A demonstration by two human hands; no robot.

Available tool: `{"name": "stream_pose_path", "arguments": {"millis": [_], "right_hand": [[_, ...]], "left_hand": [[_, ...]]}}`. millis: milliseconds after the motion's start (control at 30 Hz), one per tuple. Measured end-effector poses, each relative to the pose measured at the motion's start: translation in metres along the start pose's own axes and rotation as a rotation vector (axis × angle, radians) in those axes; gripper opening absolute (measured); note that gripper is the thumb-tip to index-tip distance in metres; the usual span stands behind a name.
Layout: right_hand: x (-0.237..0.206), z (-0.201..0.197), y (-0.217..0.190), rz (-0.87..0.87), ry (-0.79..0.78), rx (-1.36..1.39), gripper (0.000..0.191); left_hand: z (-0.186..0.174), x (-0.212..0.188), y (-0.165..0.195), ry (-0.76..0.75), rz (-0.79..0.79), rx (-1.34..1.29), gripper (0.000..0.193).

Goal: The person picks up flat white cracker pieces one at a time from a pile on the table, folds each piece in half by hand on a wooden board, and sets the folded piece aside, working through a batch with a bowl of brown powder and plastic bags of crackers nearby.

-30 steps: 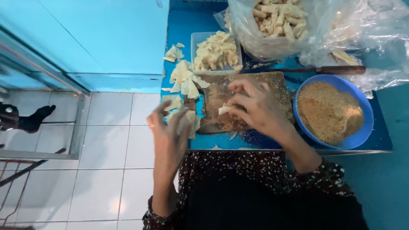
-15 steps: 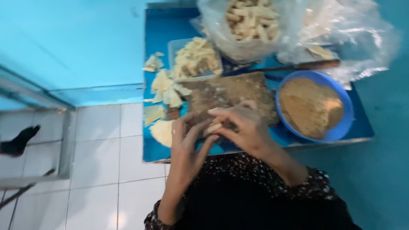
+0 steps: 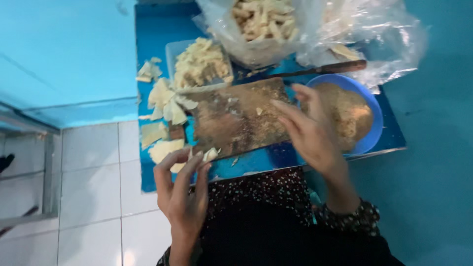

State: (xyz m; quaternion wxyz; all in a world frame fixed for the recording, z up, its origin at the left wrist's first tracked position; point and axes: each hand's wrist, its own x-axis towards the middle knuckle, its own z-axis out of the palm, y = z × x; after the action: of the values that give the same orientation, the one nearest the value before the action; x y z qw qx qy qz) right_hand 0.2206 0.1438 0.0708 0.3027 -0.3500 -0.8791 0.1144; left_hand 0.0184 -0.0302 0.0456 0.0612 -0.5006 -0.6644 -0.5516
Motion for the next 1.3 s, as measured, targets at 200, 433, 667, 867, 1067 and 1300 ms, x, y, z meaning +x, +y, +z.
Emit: {"name": "stream_pose_path", "arguments": {"millis": [200, 433, 667, 867, 1067, 1300], "right_hand": [[0.087, 0.072, -0.018, -0.309, -0.151, -0.249, 0.041], [0.122, 0.091, -0.01, -0.317, -0.237, -0.36, 0.015], [0.128, 0.12, 0.0, -0.296, -0.32, -0.391, 0.031], [0.146, 0.129, -0.003, -0.083, -0.52, -0.266, 0.014], [0.138, 0.108, -0.014, -0.149, -0.366, 0.083, 0.034], [0.047, 0.063, -0.042, -0.417, -0.174, 0.024, 0.027]], "left_hand": [[-0.011, 0.003, -0.005, 0.011, -0.081, -0.045, 0.03], [-0.028, 0.004, -0.022, 0.034, -0.039, -0.004, 0.028], [-0.019, 0.005, -0.028, -0.09, 0.03, 0.0, 0.02], [0.0, 0.009, -0.036, -0.117, 0.08, 0.006, 0.016], [0.037, 0.017, -0.048, -0.202, 0.15, 0.214, 0.017], [0.036, 0.015, -0.057, -0.118, 0.125, 0.18, 0.015]]}}
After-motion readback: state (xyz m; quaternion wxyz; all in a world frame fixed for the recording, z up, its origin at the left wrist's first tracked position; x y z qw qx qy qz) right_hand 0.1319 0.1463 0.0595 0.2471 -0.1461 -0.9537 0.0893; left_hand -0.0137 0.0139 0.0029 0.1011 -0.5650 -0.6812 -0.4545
